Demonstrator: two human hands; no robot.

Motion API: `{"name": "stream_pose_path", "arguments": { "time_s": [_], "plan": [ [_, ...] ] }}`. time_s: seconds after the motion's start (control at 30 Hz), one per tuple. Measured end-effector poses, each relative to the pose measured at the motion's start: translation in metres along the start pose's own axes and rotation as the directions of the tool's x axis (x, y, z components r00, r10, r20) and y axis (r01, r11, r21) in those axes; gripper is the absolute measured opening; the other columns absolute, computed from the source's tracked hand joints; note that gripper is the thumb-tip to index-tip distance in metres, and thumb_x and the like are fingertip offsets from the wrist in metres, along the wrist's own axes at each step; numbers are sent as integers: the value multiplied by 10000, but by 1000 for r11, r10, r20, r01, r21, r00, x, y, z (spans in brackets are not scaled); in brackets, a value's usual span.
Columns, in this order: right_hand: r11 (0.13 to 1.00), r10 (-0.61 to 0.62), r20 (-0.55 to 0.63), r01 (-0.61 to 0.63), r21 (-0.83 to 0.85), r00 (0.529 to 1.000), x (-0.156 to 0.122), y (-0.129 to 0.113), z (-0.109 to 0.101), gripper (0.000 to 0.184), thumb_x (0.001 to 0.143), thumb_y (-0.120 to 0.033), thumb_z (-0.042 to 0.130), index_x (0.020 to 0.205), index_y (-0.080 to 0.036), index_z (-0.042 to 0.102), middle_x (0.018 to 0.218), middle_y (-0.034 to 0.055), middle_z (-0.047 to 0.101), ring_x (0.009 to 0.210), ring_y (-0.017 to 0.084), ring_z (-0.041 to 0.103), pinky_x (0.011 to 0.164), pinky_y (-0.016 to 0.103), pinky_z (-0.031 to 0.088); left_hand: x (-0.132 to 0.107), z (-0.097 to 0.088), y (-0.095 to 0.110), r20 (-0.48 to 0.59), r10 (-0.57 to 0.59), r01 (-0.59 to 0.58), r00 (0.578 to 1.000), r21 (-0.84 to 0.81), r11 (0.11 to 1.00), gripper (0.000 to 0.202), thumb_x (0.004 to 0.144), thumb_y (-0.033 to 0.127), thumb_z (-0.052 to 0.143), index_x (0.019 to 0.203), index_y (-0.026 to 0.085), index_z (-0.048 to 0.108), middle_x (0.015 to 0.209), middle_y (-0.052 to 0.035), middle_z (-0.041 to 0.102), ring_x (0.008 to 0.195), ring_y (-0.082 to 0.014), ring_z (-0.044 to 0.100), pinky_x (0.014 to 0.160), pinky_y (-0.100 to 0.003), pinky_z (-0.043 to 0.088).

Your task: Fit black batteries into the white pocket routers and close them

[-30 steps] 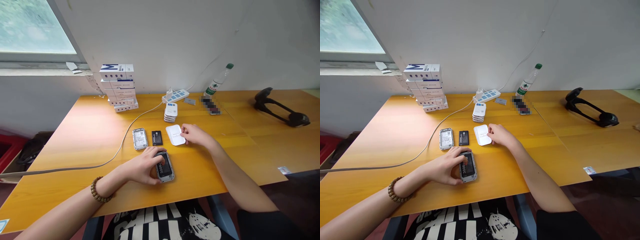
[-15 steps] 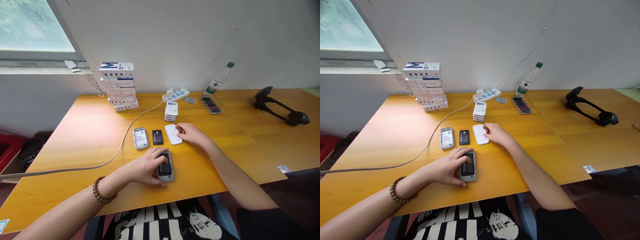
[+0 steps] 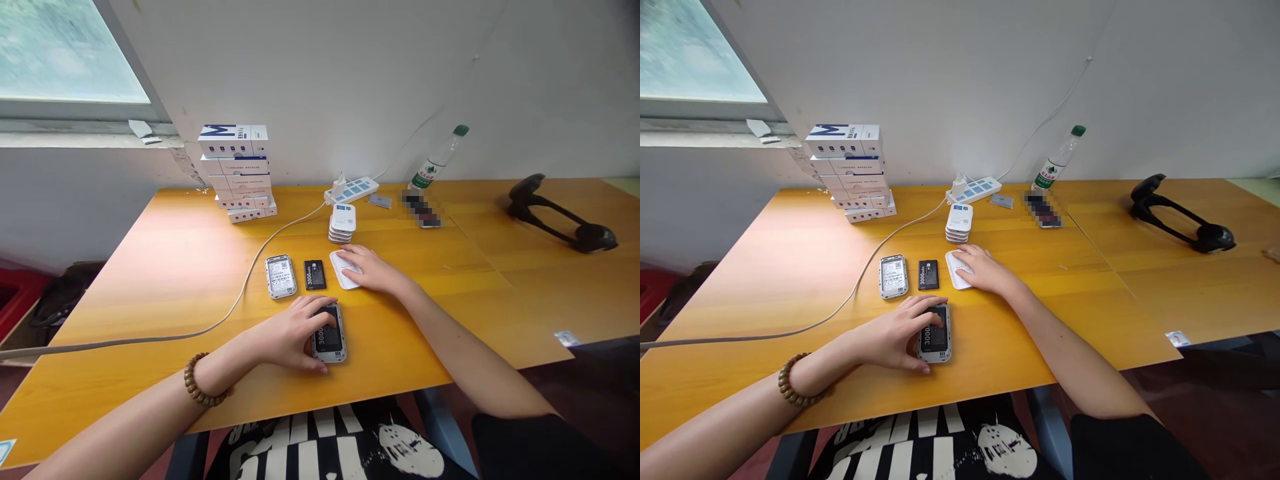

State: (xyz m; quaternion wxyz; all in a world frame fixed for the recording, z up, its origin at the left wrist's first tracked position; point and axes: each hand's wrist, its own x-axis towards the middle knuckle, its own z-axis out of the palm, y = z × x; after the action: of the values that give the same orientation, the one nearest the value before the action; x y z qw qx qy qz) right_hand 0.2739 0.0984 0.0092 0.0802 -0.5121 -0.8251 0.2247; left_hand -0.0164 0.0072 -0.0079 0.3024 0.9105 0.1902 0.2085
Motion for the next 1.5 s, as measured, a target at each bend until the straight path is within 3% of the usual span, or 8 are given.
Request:
{"name": "stream_pose_path", "arguments": {
  "time_s": [0.4, 0.6, 0.77, 0.93, 1.2, 1.33, 1.5],
  "plan": [
    [997, -45, -70, 50, 62, 996, 5, 1, 2, 524, 978, -309, 658, 1491, -205, 641, 1581, 176, 570, 1527, 376, 475, 1296, 597, 353, -1, 0, -1, 13, -4, 4, 1000, 13, 1000, 734, 743, 553, 957, 1311, 211, 641, 1641, -248, 489, 1476, -467, 513, 1172, -663, 491],
    [994, -60, -123, 71, 88, 991, 7, -2, 6, 595, 993, -377, 659, 1546, -177, 562, 1588, 190, 567, 1514, 369, 482, 1284, 574, 367, -2, -1, -1, 19, -4, 4, 1000, 3, 1000, 737, 757, 563, 954, 1326, 212, 643, 1641, -241, 492, 1496, -459, 494, 1191, -654, 474],
    [999, -43, -180, 44, 5, 983, 15, -4, 21, 593, 944, -439, 741, 1473, -195, 634, 1509, 182, 624, 1438, 404, 526, 1245, 617, 385, -1, -1, -2, 39, -12, 12, 999, -6, 1000, 760, 766, 576, 945, 1349, 196, 641, 1655, -252, 471, 1505, -467, 476, 1207, -656, 450],
    [998, -38, -240, 27, -49, 970, 16, -8, 31, 527, 907, -359, 749, 1411, -216, 689, 1432, 164, 640, 1361, 396, 567, 1187, 597, 442, 0, -2, -1, 56, -25, 26, 998, -24, 999, 755, 792, 589, 920, 1381, 216, 632, 1668, -239, 461, 1512, -464, 464, 1223, -654, 430],
    [996, 66, -250, -81, -48, 966, 11, -19, 31, 466, 893, -300, 694, 1349, -204, 695, 1394, 159, 645, 1332, 393, 564, 1148, 581, 454, -2, -2, 0, 62, -33, 33, 998, 9, 999, 803, 787, 599, 922, 1413, 213, 601, 1668, -248, 445, 1524, -475, 452, 1224, -666, 441],
    [978, 171, -287, -198, -70, 943, 10, -23, 31, 437, 902, -290, 667, 1328, -198, 698, 1385, 172, 641, 1330, 412, 554, 1125, 585, 463, -2, 0, 1, 26, -67, 67, 997, 13, 998, 922, 737, 579, 960, 1463, 193, 542, 1665, -274, 417, 1530, -488, 444, 1223, -661, 455],
    [954, 238, -314, -282, -104, 919, 9, -25, 29, 419, 910, -288, 659, 1320, -211, 693, 1379, 182, 631, 1319, 424, 554, 1089, 573, 484, -1, 1, 1, -36, -122, 122, 992, 12, 992, 1077, 695, 575, 986, 1549, 213, 439, 1585, -259, 490, 1498, -472, 481, 1216, -661, 469]
  ]
}}
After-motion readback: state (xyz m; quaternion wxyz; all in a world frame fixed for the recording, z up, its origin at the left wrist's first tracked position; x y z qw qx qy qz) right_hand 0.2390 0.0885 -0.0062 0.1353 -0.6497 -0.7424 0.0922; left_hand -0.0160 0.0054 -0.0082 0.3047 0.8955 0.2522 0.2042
